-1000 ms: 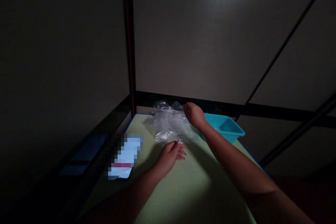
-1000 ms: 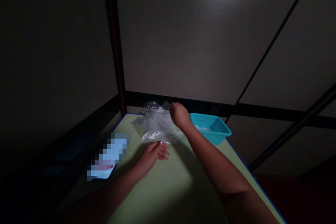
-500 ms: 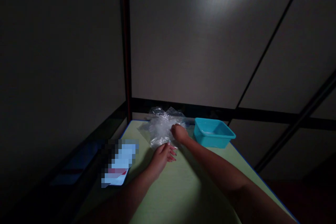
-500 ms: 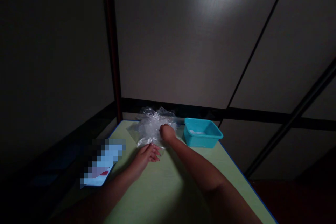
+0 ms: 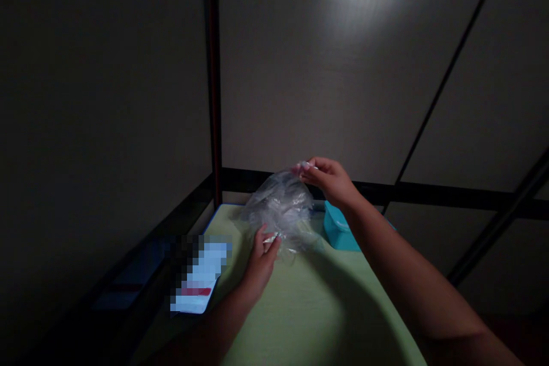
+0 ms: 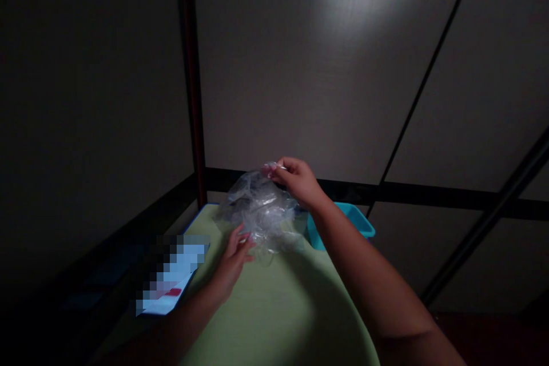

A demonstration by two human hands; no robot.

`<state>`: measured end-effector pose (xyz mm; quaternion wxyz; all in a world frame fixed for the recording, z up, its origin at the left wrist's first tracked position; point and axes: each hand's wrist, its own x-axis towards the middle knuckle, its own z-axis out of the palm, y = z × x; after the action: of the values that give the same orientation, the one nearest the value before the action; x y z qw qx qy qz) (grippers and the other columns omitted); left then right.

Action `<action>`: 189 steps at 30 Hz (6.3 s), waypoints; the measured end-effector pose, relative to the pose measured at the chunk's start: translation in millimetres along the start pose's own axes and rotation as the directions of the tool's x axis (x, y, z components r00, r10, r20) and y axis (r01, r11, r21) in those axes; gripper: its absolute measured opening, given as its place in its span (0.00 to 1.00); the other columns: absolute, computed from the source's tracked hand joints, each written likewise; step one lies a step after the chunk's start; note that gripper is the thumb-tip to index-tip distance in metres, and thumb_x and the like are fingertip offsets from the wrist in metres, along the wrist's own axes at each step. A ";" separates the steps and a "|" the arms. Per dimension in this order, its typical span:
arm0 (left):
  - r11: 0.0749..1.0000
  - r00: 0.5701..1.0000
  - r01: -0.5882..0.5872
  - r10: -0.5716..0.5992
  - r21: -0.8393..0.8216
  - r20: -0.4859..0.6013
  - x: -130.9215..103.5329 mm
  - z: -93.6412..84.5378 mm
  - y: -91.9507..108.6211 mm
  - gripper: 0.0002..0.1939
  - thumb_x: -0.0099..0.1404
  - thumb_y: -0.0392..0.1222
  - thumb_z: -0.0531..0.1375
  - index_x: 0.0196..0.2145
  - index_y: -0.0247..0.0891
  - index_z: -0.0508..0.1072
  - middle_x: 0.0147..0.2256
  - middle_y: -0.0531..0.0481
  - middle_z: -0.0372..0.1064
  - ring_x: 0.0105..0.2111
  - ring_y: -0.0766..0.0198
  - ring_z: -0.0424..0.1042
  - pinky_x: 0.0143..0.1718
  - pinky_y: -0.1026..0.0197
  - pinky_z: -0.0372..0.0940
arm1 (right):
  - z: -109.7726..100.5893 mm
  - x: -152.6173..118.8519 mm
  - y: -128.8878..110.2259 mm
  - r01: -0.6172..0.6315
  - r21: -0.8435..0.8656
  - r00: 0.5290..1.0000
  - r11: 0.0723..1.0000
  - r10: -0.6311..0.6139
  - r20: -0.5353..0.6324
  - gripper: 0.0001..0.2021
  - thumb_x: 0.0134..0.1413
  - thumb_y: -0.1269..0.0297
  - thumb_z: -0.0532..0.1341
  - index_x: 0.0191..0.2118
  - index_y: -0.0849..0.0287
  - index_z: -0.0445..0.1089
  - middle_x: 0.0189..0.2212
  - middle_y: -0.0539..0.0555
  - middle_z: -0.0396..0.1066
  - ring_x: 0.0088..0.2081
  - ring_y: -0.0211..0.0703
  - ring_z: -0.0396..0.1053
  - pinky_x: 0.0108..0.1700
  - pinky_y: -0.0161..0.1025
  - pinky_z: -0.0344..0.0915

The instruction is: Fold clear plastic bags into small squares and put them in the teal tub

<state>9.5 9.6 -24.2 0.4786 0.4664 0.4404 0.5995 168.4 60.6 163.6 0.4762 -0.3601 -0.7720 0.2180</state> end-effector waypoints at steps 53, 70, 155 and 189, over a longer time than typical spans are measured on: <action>0.281 0.587 -0.769 -0.041 0.573 0.808 -24.4 -9.7 -4.0 0.26 0.68 0.50 0.57 0.61 0.42 0.65 0.65 0.42 0.56 0.66 0.47 0.51 0.64 0.41 0.48 | -8.7 -197.4 81.5 0.025 -0.440 0.998 0.898 0.004 0.066 0.21 0.62 0.60 0.56 0.58 0.58 0.62 0.54 0.64 0.65 0.58 0.56 0.61 0.58 0.56 0.59; 0.433 0.394 -0.765 -0.270 0.476 0.879 -55.1 -0.7 4.3 0.51 0.56 0.68 0.60 0.68 0.40 0.50 0.67 0.35 0.47 0.67 0.43 0.47 0.65 0.36 0.28 | -5.8 -207.5 72.1 -0.022 -0.458 0.892 0.889 0.224 0.393 0.29 0.66 0.51 0.51 0.68 0.51 0.50 0.68 0.62 0.45 0.69 0.58 0.43 0.63 0.71 0.25; 0.261 0.509 -0.768 -0.306 0.586 0.804 -48.6 -6.0 -0.6 0.59 0.49 0.77 0.57 0.68 0.38 0.49 0.68 0.31 0.34 0.67 0.34 0.40 0.59 0.23 0.28 | -37.3 -192.4 93.0 0.030 -0.441 0.819 0.897 0.231 0.525 0.12 0.63 0.62 0.58 0.48 0.54 0.76 0.58 0.57 0.68 0.65 0.51 0.55 0.66 0.56 0.50; 0.257 0.524 -0.768 -0.273 0.586 0.807 -53.9 -4.2 -2.5 0.57 0.49 0.75 0.59 0.68 0.42 0.50 0.69 0.35 0.37 0.68 0.37 0.39 0.61 0.27 0.26 | 8.0 -188.4 119.9 -0.669 0.397 0.743 0.628 0.586 0.324 0.23 0.37 0.59 0.74 0.41 0.60 0.73 0.24 0.46 0.69 0.17 0.30 0.60 0.18 0.30 0.58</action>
<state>11.6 -43.5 -34.8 0.1266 0.9348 0.3315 0.0175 257.1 -5.9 -30.4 0.3793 -0.4548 -0.5521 0.5869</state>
